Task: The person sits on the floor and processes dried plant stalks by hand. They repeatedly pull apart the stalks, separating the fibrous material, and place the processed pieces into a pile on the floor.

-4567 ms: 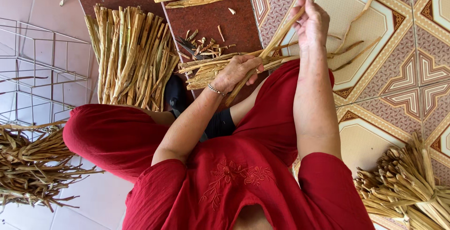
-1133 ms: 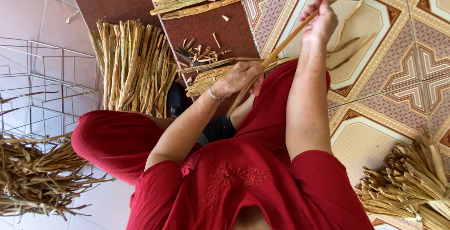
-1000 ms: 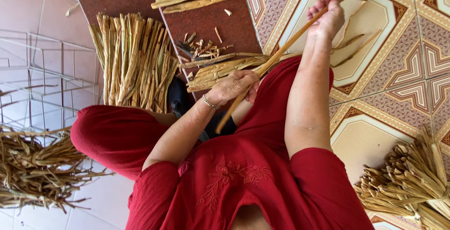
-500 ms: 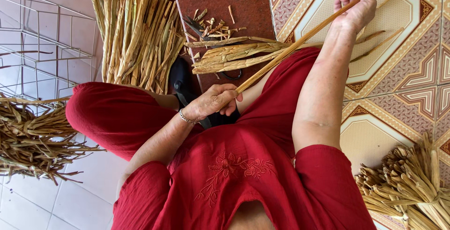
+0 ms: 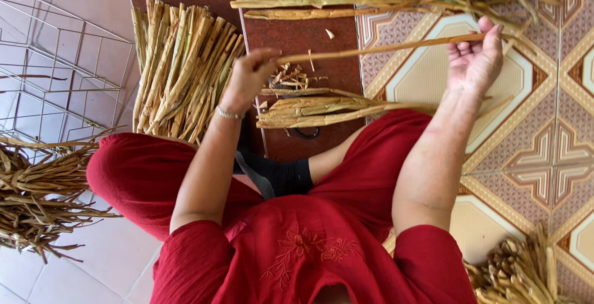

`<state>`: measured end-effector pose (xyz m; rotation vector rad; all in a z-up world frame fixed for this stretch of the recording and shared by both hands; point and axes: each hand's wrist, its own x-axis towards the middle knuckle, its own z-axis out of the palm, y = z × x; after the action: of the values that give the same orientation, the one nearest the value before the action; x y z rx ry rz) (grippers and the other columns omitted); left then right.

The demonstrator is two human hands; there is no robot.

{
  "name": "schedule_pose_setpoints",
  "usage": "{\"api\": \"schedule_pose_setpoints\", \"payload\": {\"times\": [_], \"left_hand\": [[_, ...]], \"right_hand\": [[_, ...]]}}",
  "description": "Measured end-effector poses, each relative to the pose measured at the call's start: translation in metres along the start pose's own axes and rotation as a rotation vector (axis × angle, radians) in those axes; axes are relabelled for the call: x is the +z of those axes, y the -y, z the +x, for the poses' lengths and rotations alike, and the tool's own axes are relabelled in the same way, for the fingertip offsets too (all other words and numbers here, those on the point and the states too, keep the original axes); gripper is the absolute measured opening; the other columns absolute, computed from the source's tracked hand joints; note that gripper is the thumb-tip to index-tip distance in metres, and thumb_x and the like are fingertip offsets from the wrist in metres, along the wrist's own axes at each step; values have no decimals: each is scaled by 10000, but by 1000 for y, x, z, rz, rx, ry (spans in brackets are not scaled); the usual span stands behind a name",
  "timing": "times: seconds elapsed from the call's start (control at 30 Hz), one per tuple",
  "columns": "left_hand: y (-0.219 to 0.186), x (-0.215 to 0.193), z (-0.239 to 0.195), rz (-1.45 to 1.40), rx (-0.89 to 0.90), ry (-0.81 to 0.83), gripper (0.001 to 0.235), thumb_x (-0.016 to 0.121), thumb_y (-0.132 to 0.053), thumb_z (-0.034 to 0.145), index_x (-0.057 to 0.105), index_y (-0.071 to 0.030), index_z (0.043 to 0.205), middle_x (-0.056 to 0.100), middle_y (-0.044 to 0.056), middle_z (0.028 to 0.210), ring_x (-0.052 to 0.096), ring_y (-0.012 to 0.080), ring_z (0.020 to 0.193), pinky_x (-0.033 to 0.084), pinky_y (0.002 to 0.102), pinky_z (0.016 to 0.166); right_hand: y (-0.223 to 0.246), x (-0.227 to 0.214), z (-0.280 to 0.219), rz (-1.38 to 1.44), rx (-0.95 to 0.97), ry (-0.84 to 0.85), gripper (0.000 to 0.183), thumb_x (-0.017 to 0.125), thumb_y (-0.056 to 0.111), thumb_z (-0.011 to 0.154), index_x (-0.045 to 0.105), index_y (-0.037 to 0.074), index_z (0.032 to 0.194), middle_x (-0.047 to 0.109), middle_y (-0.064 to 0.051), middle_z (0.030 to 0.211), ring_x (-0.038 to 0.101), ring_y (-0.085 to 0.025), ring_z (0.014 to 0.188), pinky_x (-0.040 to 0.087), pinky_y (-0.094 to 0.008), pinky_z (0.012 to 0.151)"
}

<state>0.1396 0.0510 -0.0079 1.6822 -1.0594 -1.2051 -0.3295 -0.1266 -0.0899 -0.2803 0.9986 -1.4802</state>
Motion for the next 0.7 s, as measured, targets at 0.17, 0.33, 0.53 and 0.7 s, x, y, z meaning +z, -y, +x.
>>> {"api": "schedule_pose_setpoints", "payload": {"times": [0.17, 0.33, 0.53, 0.7], "left_hand": [[-39, -32, 97, -307, 34, -228, 368, 730, -52, 915, 657, -2, 1272, 734, 83, 912, 519, 90, 618, 452, 212, 521], [-69, -26, 149, -796, 133, -286, 468, 724, -51, 885, 467, -82, 1275, 704, 111, 1140, 760, 151, 970, 658, 291, 758], [-10, 20, 125, -311, 165, -311, 225, 627, -90, 953, 670, -55, 1171, 741, 111, 1109, 774, 167, 898, 677, 254, 695], [39, 109, 59, 153, 441, 19, 88, 738, -121, 920, 744, -86, 1000, 762, 92, 985, 752, 165, 835, 621, 315, 717]], "right_hand": [[22, 72, 6, -58, -104, 172, 341, 727, 265, 1066, 709, -31, 1235, 740, -157, 954, 694, -244, 827, 662, -456, 838], [37, 145, 16, -90, -18, 307, 348, 734, 210, 1020, 689, -21, 1276, 808, -210, 1184, 798, -309, 1083, 684, -436, 943], [3, 93, 7, -74, 42, 216, 312, 776, 224, 973, 688, 16, 1188, 790, -171, 1152, 780, -313, 1068, 652, -482, 962], [-14, 42, 1, 143, 173, -23, 224, 728, 233, 953, 732, 39, 1065, 741, -94, 877, 644, -209, 749, 571, -414, 778]]}}
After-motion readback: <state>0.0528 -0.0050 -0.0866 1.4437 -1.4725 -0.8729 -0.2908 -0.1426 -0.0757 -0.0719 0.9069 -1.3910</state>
